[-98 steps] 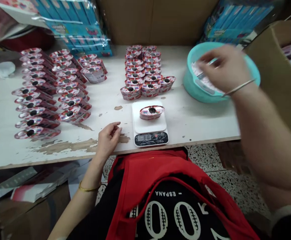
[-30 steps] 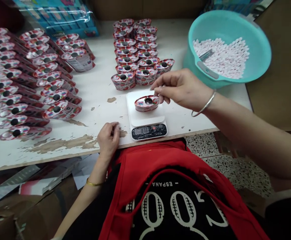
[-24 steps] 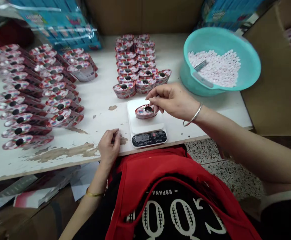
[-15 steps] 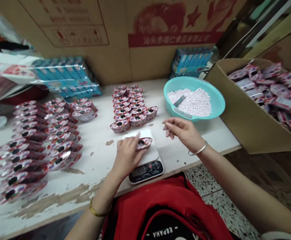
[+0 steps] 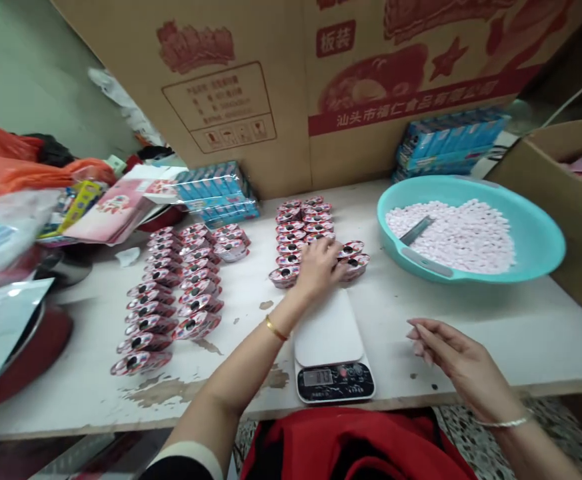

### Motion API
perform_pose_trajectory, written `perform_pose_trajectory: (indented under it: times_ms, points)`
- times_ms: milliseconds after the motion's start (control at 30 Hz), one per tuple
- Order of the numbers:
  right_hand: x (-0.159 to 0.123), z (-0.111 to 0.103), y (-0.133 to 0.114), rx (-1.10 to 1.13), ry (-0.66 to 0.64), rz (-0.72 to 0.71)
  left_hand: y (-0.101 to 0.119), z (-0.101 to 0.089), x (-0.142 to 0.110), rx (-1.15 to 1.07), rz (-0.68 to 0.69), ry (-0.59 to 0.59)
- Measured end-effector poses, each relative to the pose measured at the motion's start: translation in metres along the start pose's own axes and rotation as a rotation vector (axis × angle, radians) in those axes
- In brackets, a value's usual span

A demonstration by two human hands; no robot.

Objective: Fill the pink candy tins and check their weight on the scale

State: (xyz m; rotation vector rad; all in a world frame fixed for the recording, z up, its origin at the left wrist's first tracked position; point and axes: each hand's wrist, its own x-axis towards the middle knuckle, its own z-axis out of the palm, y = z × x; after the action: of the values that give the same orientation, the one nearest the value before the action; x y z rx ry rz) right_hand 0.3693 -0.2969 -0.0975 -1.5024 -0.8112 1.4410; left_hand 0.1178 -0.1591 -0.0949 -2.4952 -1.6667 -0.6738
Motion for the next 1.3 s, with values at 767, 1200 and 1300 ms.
perform_pose_trajectory:
  times_ms: [767, 1200, 1300]
  points:
    - [-0.003, 0.048, -0.002, 0.068, -0.262, 0.121, -0.005, -0.107, -0.095, -0.186, -0.131, -0.120]
    - [-0.016, 0.043, -0.019, -0.166, -0.274, -0.137, 0.009, -0.075, -0.129, -0.293, -0.147, -0.026]
    - [-0.017, 0.051, -0.029, -0.237, -0.292, -0.214, -0.008, -0.077, -0.160, -0.304, -0.358, 0.064]
